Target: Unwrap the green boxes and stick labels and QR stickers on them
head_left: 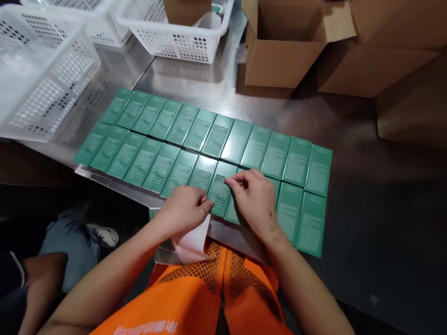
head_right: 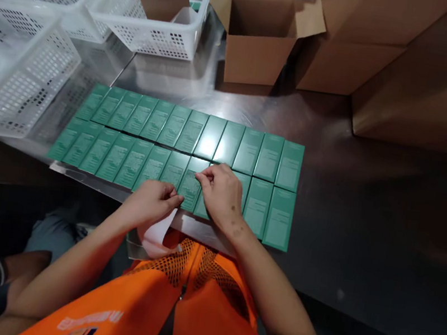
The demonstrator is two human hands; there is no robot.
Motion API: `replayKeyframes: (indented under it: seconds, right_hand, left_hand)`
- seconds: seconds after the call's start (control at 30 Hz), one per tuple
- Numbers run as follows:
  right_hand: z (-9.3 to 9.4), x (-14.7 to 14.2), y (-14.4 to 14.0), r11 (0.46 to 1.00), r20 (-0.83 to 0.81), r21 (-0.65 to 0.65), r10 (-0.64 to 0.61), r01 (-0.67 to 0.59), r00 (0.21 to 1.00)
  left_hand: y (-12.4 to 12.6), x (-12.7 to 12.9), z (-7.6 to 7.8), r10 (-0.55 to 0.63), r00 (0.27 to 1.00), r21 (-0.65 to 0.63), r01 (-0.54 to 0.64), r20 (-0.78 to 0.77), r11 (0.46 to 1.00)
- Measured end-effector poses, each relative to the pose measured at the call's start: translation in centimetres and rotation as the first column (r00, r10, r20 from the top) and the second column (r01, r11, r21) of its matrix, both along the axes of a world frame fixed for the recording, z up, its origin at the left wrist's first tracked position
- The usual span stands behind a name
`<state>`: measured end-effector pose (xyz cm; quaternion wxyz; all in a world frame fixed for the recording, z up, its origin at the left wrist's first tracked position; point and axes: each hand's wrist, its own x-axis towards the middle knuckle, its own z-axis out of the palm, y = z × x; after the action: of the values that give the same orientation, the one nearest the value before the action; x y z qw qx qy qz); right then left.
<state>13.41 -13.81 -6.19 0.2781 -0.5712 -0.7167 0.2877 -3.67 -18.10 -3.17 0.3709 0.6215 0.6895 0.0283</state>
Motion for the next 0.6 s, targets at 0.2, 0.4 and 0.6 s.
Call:
replayKeyframes:
  seconds: [0.2,0.4,0.6]
  right_hand:
    - [-0.2,-0.4,0.2,0.994,0.029,0.035,-0.102,0.101,0.994]
    - [1.1,0.3,-2.2,0.989,-0.453,-0.129,0.001,-0.067,0.892]
    - [0.4,-3.1,-6.7,0.704,-0.714,-0.235,0.343,-0.671,0.610]
  left_hand:
    - [0.3,0.0,0.7,-0.118,0.980,0.010,0.121,-0.158,0.993]
    - [-1.7,-2.7,2.9,0.413,0.910,0.365,-0.394,0.029,0.843]
    - [0.0,-5.6,3.9,0.608,0.598,0.649,-0.742,0.523,0.171]
